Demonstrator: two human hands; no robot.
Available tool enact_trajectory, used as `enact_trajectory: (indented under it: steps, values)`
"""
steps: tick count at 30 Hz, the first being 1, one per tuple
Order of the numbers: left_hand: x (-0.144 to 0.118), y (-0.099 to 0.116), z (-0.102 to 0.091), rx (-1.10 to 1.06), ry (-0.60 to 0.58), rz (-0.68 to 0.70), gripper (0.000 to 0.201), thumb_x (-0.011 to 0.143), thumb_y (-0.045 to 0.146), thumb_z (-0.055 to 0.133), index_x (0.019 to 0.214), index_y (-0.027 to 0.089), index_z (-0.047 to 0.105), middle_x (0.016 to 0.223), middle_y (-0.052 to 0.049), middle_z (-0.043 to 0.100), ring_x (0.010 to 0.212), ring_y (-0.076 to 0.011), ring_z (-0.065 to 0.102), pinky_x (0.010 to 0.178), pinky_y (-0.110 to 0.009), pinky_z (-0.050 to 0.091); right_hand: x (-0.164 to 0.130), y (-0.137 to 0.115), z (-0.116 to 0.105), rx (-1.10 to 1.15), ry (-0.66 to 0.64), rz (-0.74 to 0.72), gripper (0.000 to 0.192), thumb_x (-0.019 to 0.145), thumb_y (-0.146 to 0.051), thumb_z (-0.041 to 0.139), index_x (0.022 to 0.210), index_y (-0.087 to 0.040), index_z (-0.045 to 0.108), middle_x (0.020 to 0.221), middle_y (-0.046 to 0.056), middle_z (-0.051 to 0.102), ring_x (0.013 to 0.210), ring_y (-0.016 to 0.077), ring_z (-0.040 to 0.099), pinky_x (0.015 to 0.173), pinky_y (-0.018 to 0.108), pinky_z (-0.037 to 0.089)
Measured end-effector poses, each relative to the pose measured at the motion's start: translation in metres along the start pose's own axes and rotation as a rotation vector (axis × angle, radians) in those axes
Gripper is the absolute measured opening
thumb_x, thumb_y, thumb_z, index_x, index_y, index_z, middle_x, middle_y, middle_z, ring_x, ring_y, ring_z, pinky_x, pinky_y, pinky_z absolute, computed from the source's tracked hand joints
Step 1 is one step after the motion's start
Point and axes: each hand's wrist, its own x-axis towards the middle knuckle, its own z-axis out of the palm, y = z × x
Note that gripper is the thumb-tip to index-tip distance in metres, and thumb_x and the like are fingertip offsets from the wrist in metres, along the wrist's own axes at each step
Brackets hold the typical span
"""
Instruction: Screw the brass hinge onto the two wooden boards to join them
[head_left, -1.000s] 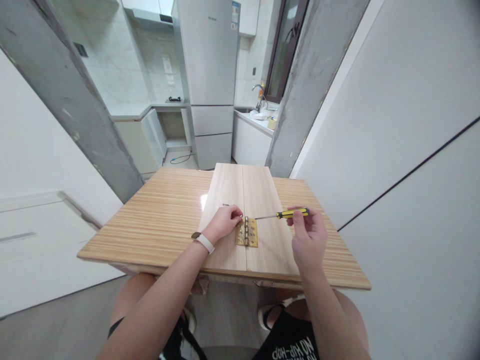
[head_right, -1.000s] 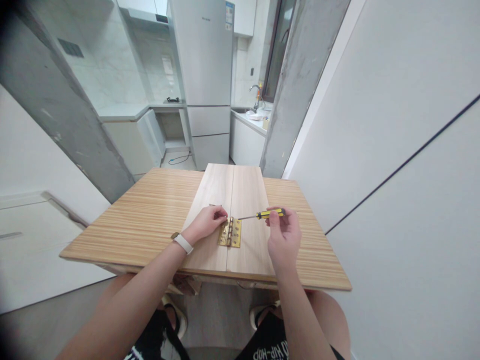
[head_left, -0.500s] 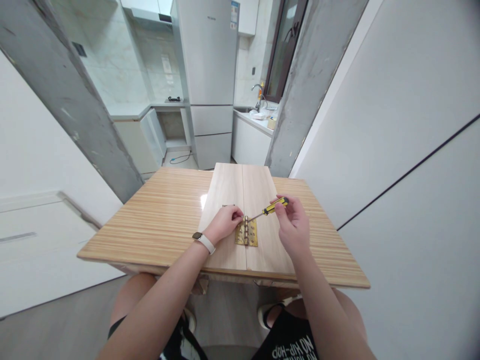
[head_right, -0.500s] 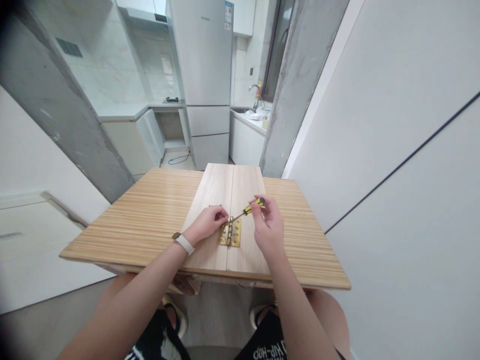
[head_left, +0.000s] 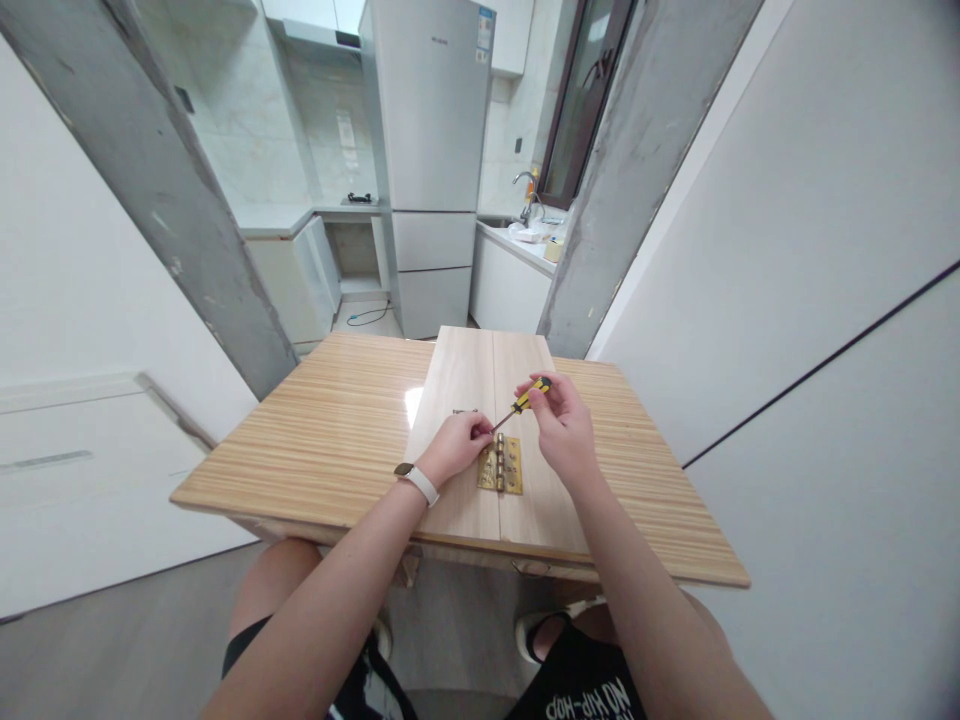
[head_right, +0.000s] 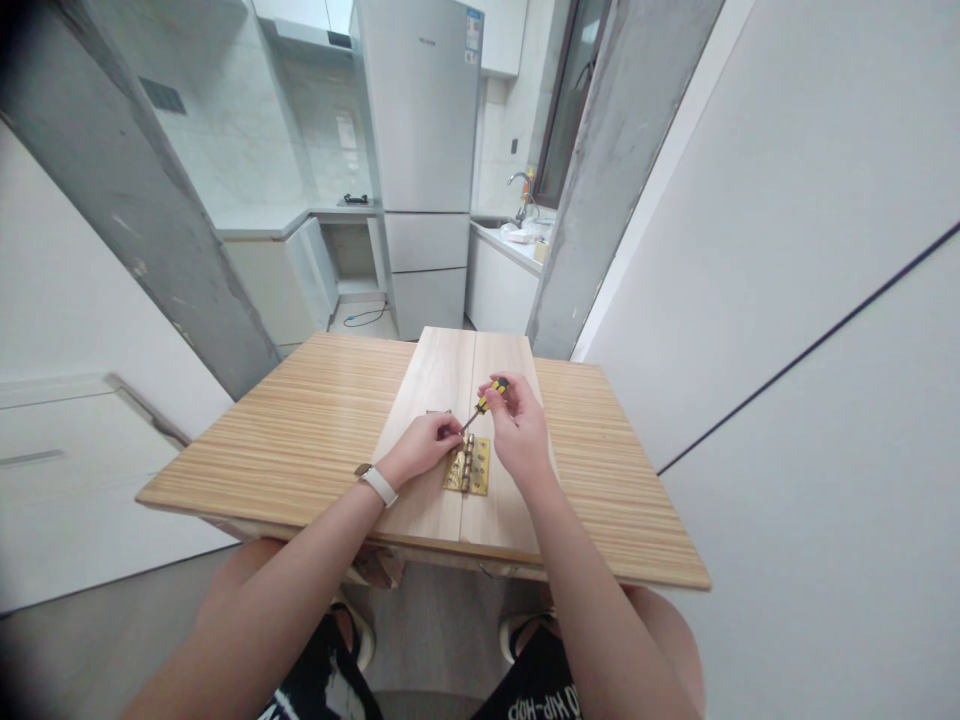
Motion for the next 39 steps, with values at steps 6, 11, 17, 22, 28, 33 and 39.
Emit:
enact_trajectory:
  steps: [6,11,17,22,28,33,39]
  values:
    - [-0.001,0.000,0.000,-0.016,-0.008,-0.003,0.007,0.086,0.013,0.069,0.086,0.016,0.075,0.082,-0.004,0.075,0.076,-0.0167,0.066,0.071,-0.028,0.048,0.013,-0.002,-0.002,-0.004,-0.130,0.033,0.031,0.098,-0.048,0.068,0.119,-0.025,0.064,0.105,0.009,0.075,0.100,0.0254,0.073,0.092,0.047,0.057]
    - [-0.002,-0.002,0.001,-0.011,0.002,0.019,0.005,0.086,0.014,0.070,0.083,0.017,0.073,0.083,-0.003,0.073,0.076,-0.0167,0.063,0.071,-0.028,0.046,0.024,-0.015,0.000,-0.035,-0.341,0.054,0.042,0.103,-0.047,0.059,0.140,-0.028,0.057,0.114,0.009,0.075,0.107,0.0250,0.072,0.098,0.048,0.055]
    - [-0.002,-0.003,0.001,-0.002,0.008,0.029,0.005,0.087,0.015,0.069,0.082,0.017,0.071,0.080,-0.002,0.071,0.075,-0.0163,0.061,0.070,-0.028,0.045,0.025,-0.015,0.009,-0.051,-0.314,0.028,0.033,0.102,-0.045,0.059,0.129,-0.027,0.066,0.110,0.008,0.076,0.108,0.0246,0.071,0.099,0.048,0.054]
    - [-0.002,-0.001,0.000,0.012,0.013,0.035,0.007,0.087,0.015,0.069,0.081,0.017,0.069,0.079,-0.002,0.069,0.074,-0.0160,0.060,0.070,-0.028,0.043,0.025,-0.010,0.016,-0.013,-0.268,-0.010,0.027,0.095,-0.040,0.071,0.118,-0.027,0.069,0.112,0.007,0.075,0.105,0.0251,0.073,0.095,0.047,0.057]
    - [-0.002,-0.002,-0.001,0.027,0.019,0.050,0.010,0.088,0.012,0.068,0.079,0.017,0.068,0.078,-0.001,0.068,0.073,-0.0157,0.058,0.070,-0.028,0.041,0.023,-0.008,0.029,-0.106,-0.197,-0.044,0.021,0.092,-0.039,0.075,0.103,-0.025,0.064,0.103,0.006,0.075,0.093,0.0219,0.071,0.087,0.041,0.057]
    - [-0.002,-0.002,0.000,0.028,0.015,0.050,0.010,0.087,0.012,0.068,0.078,0.017,0.069,0.077,-0.001,0.067,0.072,-0.0155,0.057,0.069,-0.028,0.040,0.025,-0.006,0.037,0.119,-0.193,0.064,0.033,0.094,-0.050,0.073,0.112,-0.027,0.058,0.103,0.004,0.073,0.086,0.0184,0.068,0.085,0.037,0.055]
    - [-0.002,-0.001,-0.001,0.026,0.016,0.034,0.009,0.087,0.012,0.068,0.081,0.017,0.070,0.078,-0.001,0.067,0.072,-0.0156,0.057,0.069,-0.028,0.041,0.028,-0.008,0.038,0.223,-0.215,0.137,0.046,0.105,-0.064,0.043,0.112,-0.027,0.068,0.092,0.005,0.068,0.081,0.0202,0.062,0.079,0.036,0.053]
